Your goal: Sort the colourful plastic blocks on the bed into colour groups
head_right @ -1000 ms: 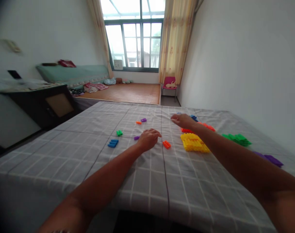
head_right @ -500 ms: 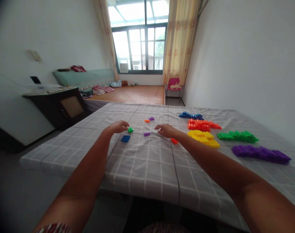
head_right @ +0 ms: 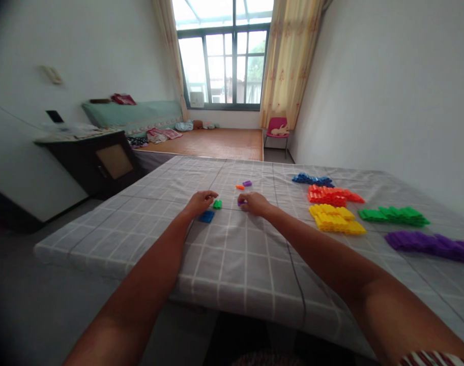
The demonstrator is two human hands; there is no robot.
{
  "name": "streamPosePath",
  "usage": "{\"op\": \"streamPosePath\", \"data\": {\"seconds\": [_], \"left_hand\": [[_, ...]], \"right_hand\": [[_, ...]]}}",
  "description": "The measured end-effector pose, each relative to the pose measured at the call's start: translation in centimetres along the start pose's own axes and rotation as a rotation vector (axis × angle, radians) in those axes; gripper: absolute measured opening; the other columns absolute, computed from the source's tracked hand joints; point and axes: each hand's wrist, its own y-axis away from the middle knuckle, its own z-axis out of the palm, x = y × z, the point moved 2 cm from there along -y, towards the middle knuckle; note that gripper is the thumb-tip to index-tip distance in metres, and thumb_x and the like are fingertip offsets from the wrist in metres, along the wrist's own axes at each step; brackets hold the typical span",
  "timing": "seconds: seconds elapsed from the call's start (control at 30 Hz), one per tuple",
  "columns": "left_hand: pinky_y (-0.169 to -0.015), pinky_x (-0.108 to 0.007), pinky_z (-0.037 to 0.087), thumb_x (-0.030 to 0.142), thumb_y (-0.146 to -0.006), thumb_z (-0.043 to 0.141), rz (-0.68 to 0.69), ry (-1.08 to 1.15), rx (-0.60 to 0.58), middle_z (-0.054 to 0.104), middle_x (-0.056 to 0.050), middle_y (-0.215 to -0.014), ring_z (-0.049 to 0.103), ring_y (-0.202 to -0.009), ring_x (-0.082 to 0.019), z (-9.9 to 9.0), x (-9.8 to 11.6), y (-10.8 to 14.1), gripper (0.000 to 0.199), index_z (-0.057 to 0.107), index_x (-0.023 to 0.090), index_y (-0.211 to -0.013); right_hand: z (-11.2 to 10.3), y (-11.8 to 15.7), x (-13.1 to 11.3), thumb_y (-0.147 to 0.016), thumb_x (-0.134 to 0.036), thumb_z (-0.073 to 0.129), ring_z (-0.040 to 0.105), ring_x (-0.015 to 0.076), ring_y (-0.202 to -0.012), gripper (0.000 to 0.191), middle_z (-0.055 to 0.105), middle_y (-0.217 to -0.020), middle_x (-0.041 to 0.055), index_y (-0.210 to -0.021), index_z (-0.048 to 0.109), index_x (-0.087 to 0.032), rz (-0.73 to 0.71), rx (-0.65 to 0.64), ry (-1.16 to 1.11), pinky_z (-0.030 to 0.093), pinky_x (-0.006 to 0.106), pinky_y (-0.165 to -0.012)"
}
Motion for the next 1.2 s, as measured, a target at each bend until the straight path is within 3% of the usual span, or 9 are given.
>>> {"op": "streamPosePath", "data": {"seconds": [0.1,0.23,0.4,0.53,0.7,0.77,0.9,1.1,1.2], "left_hand": [[-0.089,-0.027,0.050,0.015,-0.082,0.052,0.048,-0.060,0.019,0.074,-0.004,-0.100,0.067,-0.090,-0.017,0.2,0.8,0.2,0.031,0.073,0.019,-0.105],[-0.091,-0.026,0.049,0.016,-0.083,0.051,0.101,-0.124,0.021,0.073,-0.003,-0.103,0.066,-0.092,-0.016,0.5,1.9,-0.5,0.032,0.072,0.020,-0.107],[-0.093,-0.028,0.047,0.018,-0.085,0.047,0.192,-0.238,-0.034,0.071,-0.004,-0.109,0.065,-0.097,-0.017,1.2,4.8,-4.6,0.034,0.069,0.020,-0.112],[-0.093,-0.029,0.046,0.026,-0.086,0.049,0.211,-0.332,-0.133,0.067,-0.008,-0.119,0.061,-0.108,-0.020,3.8,7.1,-8.5,0.037,0.063,0.021,-0.121],[-0.090,-0.041,0.046,0.038,-0.087,0.045,0.131,-0.550,-0.182,0.061,-0.012,-0.125,0.056,-0.115,-0.029,7.6,9.0,-11.9,0.038,0.060,0.025,-0.120],[-0.086,-0.046,0.046,0.042,-0.088,0.041,0.076,-0.609,-0.203,0.062,-0.015,-0.124,0.057,-0.113,-0.032,8.5,9.6,-13.2,0.039,0.060,0.024,-0.117],[-0.080,-0.043,0.048,0.044,-0.089,0.035,0.064,-0.660,-0.217,0.064,-0.016,-0.120,0.061,-0.107,-0.033,9.1,10.7,-15.0,0.040,0.059,0.022,-0.112],[-0.077,-0.036,0.049,0.039,-0.086,0.043,0.075,-0.704,-0.223,0.068,-0.013,-0.116,0.064,-0.105,-0.030,8.9,11.6,-15.9,0.036,0.057,0.023,-0.114],[-0.078,-0.036,0.050,0.040,-0.085,0.047,0.073,-0.566,-0.122,0.069,-0.010,-0.115,0.065,-0.103,-0.028,8.5,13.9,-16.7,0.044,0.053,0.024,-0.126]], "right_hand": [[0.0,-0.1,0.5,-0.075,-0.011,0.058,0.062,0.0192,-0.085,0.022,0.070,-0.092,0.0052,-0.093,0.069,-0.019,-0.061,0.007,0.025,0.044,0.027,-0.077],[-0.2,0.4,0.6,-0.074,-0.016,0.064,0.060,0.0189,-0.080,0.014,0.068,-0.087,0.0059,-0.088,0.067,-0.017,-0.139,-0.042,0.018,0.044,0.029,-0.076],[-1.8,3.3,-0.5,-0.074,-0.005,0.059,0.060,0.0190,-0.086,0.021,0.067,-0.091,0.0073,-0.091,0.065,-0.017,-0.236,0.030,-0.030,0.044,0.034,-0.084],[-4.0,7.4,-0.9,-0.074,-0.004,0.058,0.059,0.0200,-0.098,0.029,0.066,-0.103,0.0089,-0.098,0.064,-0.018,-0.275,0.145,-0.118,0.045,0.036,-0.091],[-7.0,13.1,1.3,-0.074,-0.004,0.058,0.061,0.0185,-0.099,0.030,0.064,-0.110,0.0090,-0.100,0.064,-0.019,-0.108,0.300,-0.158,0.050,0.034,-0.089],[-8.2,15.7,3.1,-0.075,-0.005,0.057,0.062,0.0171,-0.096,0.030,0.064,-0.112,0.0091,-0.101,0.065,-0.019,-0.014,0.376,-0.203,0.052,0.032,-0.085],[-10.7,22.1,8.5,-0.074,-0.011,0.058,0.063,0.0185,-0.099,0.027,0.065,-0.114,0.0093,-0.098,0.066,-0.018,0.177,0.565,-0.272,0.054,0.032,-0.083],[-16.0,34.7,20.8,-0.070,-0.019,0.061,0.067,0.0192,-0.087,0.029,0.071,-0.098,0.0069,-0.099,0.065,-0.018,0.683,1.058,-0.389,0.055,0.035,-0.078],[-17.7,39.9,25.9,-0.066,-0.019,0.063,0.068,0.0206,-0.087,0.027,0.072,-0.099,0.0087,-0.093,0.065,-0.017,0.828,1.171,-0.333,0.055,0.037,-0.079]]}}
